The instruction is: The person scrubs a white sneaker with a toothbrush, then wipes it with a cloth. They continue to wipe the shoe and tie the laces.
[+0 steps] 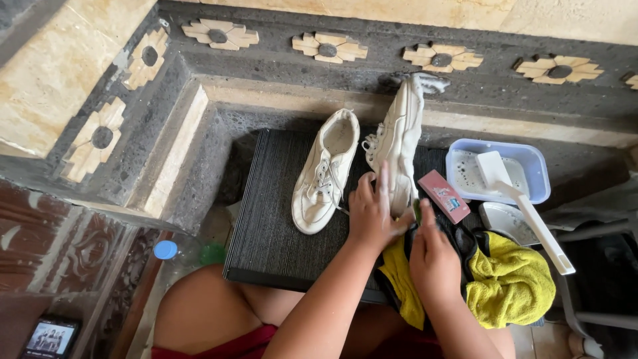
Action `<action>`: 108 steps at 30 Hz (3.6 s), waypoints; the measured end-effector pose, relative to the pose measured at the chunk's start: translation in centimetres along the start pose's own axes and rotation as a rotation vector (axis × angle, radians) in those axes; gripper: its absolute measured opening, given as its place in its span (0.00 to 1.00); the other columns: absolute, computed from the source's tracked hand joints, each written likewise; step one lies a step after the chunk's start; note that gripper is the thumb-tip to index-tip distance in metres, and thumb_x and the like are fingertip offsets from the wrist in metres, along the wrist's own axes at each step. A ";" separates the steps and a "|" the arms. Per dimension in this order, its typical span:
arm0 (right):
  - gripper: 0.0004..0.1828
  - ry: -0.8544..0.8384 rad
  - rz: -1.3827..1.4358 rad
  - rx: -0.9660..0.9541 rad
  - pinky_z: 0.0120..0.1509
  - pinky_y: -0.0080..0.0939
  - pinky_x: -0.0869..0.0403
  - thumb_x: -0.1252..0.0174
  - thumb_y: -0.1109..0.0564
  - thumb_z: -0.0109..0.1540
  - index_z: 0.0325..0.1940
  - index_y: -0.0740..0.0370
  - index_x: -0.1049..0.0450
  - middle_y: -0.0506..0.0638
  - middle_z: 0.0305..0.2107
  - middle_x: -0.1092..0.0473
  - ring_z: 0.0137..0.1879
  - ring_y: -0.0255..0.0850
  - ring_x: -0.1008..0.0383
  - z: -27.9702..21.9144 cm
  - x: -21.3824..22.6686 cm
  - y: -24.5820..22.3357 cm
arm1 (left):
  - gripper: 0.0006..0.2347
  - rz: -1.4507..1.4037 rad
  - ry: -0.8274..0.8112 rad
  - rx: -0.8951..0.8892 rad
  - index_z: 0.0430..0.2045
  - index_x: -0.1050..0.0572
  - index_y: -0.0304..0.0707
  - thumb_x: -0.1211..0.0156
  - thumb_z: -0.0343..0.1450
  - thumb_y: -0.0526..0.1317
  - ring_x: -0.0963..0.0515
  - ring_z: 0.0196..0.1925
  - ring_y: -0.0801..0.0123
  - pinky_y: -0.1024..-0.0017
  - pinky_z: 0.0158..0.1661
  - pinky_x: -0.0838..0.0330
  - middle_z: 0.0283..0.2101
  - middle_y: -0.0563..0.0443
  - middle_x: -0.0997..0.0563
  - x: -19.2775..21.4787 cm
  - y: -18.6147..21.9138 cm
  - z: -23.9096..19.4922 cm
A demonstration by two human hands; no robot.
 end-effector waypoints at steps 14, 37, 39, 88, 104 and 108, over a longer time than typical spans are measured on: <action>0.35 -0.155 -0.442 0.053 0.17 0.45 0.43 0.54 0.49 0.66 0.80 0.46 0.46 0.46 0.11 0.35 0.14 0.42 0.41 -3.0 -0.2 -0.7 | 0.48 0.100 -0.079 0.058 0.75 0.66 0.42 0.31 0.68 0.46 0.25 0.45 0.56 0.62 0.41 0.27 0.49 0.33 0.26 -4.2 -1.3 -1.4; 0.35 -0.371 -0.535 -0.187 0.17 0.38 0.39 0.63 0.47 0.71 0.83 0.46 0.59 0.48 0.13 0.32 0.16 0.39 0.36 0.2 0.6 -5.8 | 0.42 0.087 -0.353 0.160 0.75 0.67 0.41 0.40 0.72 0.43 0.26 0.37 0.59 0.62 0.40 0.30 0.43 0.39 0.24 -1.7 -0.1 -0.3; 0.37 -0.327 -0.488 -0.233 0.21 0.45 0.38 0.62 0.49 0.70 0.84 0.47 0.61 0.51 0.15 0.32 0.19 0.45 0.35 2.0 1.0 -6.3 | 0.33 0.149 -0.454 0.189 0.72 0.51 0.38 0.47 0.71 0.43 0.31 0.36 0.63 0.68 0.39 0.35 0.42 0.46 0.28 -1.6 0.0 -0.1; 0.31 0.041 0.319 -0.173 0.36 0.47 0.27 0.56 0.60 0.71 0.80 0.45 0.41 0.61 0.30 0.21 0.34 0.51 0.21 2.9 -0.9 1.7 | 0.38 -0.270 0.148 0.209 0.66 0.34 0.36 0.42 0.56 0.49 0.20 0.47 0.43 0.54 0.43 0.21 0.49 0.31 0.26 -2.2 -2.6 -0.8; 0.46 0.290 1.145 -0.060 0.27 0.39 0.27 0.60 0.69 0.66 0.81 0.52 0.77 0.69 0.64 0.42 0.38 0.48 0.27 3.6 -3.2 7.3 | 0.37 0.230 -0.060 0.018 0.65 0.34 0.37 0.30 0.56 0.33 0.33 0.65 0.38 0.37 0.60 0.35 0.64 0.35 0.34 -1.2 6.1 3.8; 0.43 0.370 1.130 -0.018 0.30 0.40 0.25 0.62 0.64 0.71 0.79 0.48 0.83 0.67 0.66 0.49 0.42 0.47 0.29 3.4 -0.2 5.4 | 0.36 0.198 -0.092 -0.026 0.64 0.34 0.35 0.30 0.56 0.30 0.34 0.66 0.35 0.37 0.60 0.36 0.65 0.35 0.35 -1.0 7.5 3.8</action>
Point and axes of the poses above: each hand's wrist, its own z-axis towards the middle knuckle, its own x-axis out of the back of the hand, y = z × x, the point moved 3 cm from there along z, towards the middle knuckle
